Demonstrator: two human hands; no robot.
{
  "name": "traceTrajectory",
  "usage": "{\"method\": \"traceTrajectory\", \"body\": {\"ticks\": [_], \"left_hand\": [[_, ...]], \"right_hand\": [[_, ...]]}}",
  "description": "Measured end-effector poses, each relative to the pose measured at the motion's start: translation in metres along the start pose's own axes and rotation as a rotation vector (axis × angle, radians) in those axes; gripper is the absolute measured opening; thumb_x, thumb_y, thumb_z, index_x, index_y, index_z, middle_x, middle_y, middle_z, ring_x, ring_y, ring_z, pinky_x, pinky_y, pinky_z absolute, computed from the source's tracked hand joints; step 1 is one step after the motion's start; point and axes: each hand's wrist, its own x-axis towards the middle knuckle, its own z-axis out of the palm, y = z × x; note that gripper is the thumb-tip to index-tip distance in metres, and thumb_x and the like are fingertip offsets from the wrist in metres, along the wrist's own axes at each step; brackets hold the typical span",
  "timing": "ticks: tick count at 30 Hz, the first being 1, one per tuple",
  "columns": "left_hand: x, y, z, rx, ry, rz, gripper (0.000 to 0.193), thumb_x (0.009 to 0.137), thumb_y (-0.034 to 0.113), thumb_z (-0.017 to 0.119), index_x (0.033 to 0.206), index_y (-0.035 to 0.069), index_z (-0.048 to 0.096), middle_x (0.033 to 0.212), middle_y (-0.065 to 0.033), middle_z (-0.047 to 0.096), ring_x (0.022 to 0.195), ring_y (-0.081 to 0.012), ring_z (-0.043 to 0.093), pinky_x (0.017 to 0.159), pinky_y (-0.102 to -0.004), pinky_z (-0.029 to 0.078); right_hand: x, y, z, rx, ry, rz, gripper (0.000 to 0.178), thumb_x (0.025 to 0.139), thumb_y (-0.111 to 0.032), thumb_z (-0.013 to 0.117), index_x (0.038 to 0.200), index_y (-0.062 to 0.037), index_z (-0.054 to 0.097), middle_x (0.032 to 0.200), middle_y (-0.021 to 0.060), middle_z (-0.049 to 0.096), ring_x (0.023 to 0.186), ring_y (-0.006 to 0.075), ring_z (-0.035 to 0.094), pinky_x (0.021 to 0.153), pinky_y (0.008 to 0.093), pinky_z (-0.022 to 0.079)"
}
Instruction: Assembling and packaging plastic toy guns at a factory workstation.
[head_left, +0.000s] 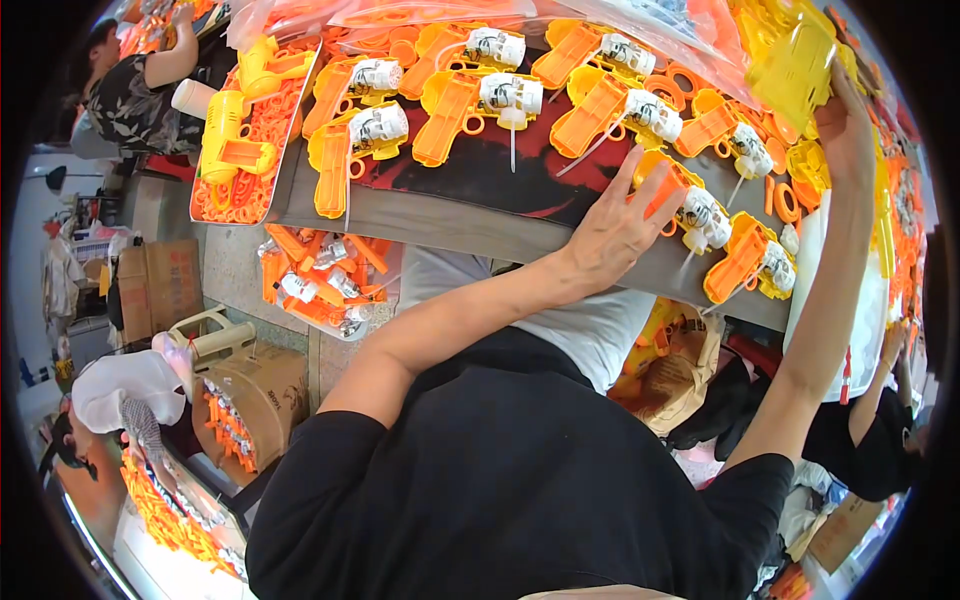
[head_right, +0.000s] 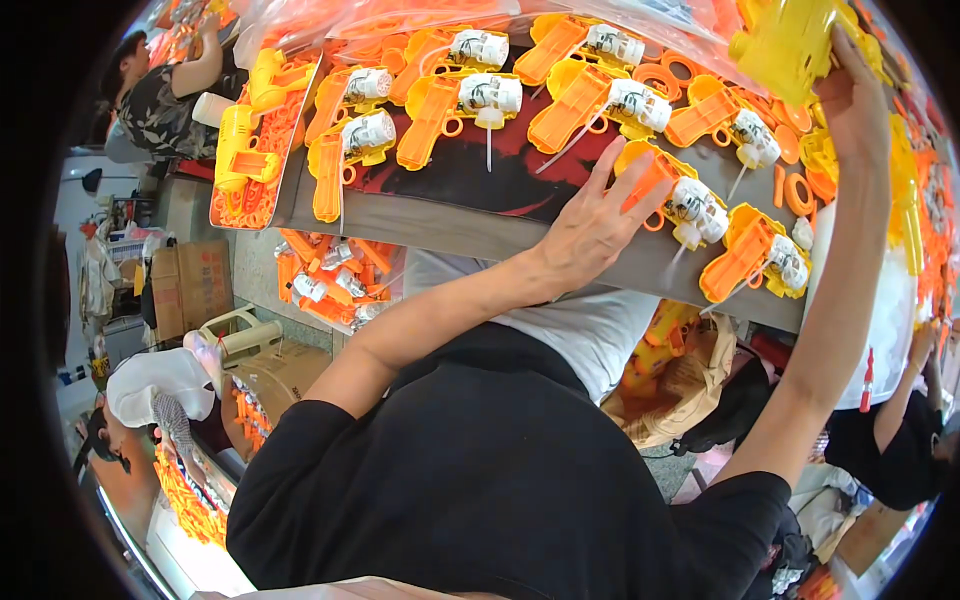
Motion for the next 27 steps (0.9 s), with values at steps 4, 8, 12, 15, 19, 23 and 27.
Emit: {"method": "traceTrajectory", "body": {"ticks": [4,8,12,15,19,23,27], "left_hand": [[-0.024,0.0,-0.032,-0.008,0.03,0.022,0.055,0.084,0.006,0.056,0.139,0.007,0.053,0.148,-0.0245,0.04,0.142,-0.0503,0.028,0.116,-0.049,0.034],[-0.067,-0.016,-0.077,-0.021,0.039,-0.041,0.055,0.082,0.004,0.058,0.137,0.008,0.057,0.148,-0.0248,0.04,0.142,-0.0506,0.029,0.115,-0.0501,0.036],[-0.101,-0.045,-0.081,0.167,0.076,-0.226,0.057,0.078,-0.003,0.06,0.135,0.006,0.058,0.147,-0.0255,0.041,0.139,-0.0508,0.035,0.111,-0.0513,0.04],[-0.092,-0.046,-0.082,0.11,0.095,-0.22,0.055,0.08,0.001,0.064,0.134,0.006,0.058,0.141,-0.026,0.045,0.138,-0.0497,0.035,0.112,-0.0514,0.037],[-0.118,-0.058,-0.112,-0.001,0.316,-0.269,0.038,0.082,-0.002,0.06,0.119,0.004,0.059,0.118,-0.0186,0.055,0.117,-0.0367,0.05,0.098,-0.0441,0.041],[-0.137,-0.08,-0.135,-0.151,0.712,-0.319,0.021,0.083,-0.006,0.057,0.1,0.004,0.059,0.11,-0.0158,0.058,0.103,-0.0282,0.053,0.09,-0.0386,0.041],[-0.099,-0.078,-0.147,-0.119,0.641,-0.195,0.021,0.082,-0.006,0.059,0.101,0.004,0.06,0.11,-0.0137,0.06,0.099,-0.0275,0.054,0.089,-0.0371,0.041]], "right_hand": [[-0.062,-0.005,0.022,-0.001,-0.113,0.085,0.032,0.104,-0.017,0.052,0.131,-0.0018,0.06,0.12,0.0019,0.069,0.105,0.01,0.065,0.083,0.0246,0.051],[-0.095,0.005,0.022,-0.048,-0.174,0.232,0.042,0.102,-0.018,0.056,0.139,-0.0005,0.053,0.137,0.007,0.059,0.124,0.0146,0.057,0.105,0.0302,0.046],[-0.112,0.03,0.08,-0.057,-0.442,0.455,0.042,0.101,-0.02,0.058,0.139,-0.0027,0.053,0.134,0.0068,0.06,0.12,0.0156,0.06,0.101,0.0303,0.05],[-0.113,0.052,0.121,0.003,-0.676,0.459,0.04,0.1,-0.016,0.06,0.138,-0.0044,0.054,0.125,0.0056,0.065,0.11,0.0136,0.063,0.094,0.0296,0.052],[-0.128,0.055,0.191,-0.314,-0.765,0.615,0.028,0.099,-0.024,0.065,0.117,-0.0032,0.068,0.094,0.001,0.069,0.069,0.0066,0.061,0.053,0.0214,0.048],[-0.127,0.082,0.211,-0.357,-1.018,0.586,0.03,0.097,-0.025,0.067,0.116,-0.0024,0.069,0.099,0.0042,0.069,0.081,0.0114,0.062,0.07,0.0288,0.052],[-0.111,0.114,0.2,-0.754,-1.203,0.026,0.034,0.095,-0.026,0.066,0.117,0.0004,0.067,0.102,0.0118,0.069,0.096,0.0208,0.062,0.089,0.0372,0.047]]}}
